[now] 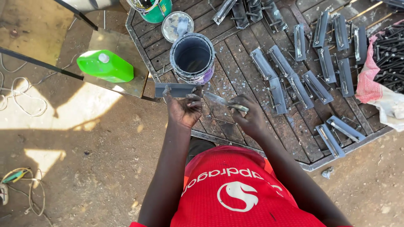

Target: Painting small metal brackets with black paint using a brush

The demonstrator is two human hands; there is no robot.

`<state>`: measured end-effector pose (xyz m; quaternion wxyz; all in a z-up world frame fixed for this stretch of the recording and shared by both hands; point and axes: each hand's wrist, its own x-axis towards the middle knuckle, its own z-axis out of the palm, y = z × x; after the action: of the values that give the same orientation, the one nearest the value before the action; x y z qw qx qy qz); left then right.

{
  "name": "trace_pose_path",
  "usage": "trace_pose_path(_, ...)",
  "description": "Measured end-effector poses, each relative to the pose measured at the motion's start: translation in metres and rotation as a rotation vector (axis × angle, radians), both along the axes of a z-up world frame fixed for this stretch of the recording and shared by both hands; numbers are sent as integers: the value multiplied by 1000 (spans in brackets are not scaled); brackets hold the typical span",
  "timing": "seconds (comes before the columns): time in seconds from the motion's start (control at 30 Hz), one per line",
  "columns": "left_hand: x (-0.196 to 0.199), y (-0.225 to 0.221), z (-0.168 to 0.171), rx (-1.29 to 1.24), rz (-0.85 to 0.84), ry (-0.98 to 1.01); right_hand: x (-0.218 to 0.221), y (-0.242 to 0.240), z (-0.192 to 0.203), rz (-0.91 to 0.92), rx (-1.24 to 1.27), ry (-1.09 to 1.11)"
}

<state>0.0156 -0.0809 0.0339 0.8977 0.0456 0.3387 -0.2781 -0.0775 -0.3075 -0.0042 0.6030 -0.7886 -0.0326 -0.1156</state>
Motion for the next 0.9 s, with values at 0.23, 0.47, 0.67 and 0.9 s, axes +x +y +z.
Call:
trace_pose_path(0.23, -4, 7, -5, -39, 31, -5, 2, 4, -15, 56, -206, -35)
trace_pose_path(0.47, -11, 7, 2, 0, 99, -18, 10, 9, -2, 52, -156, -91)
trace_pose_path(0.67, -14, 10, -17, -61, 100, -45, 18, 16, 5, 78, -124, -159)
trace_pose_path(0.9, -15, 17, -23, -84, 144, -98, 21, 20, 4, -54, -87, -167)
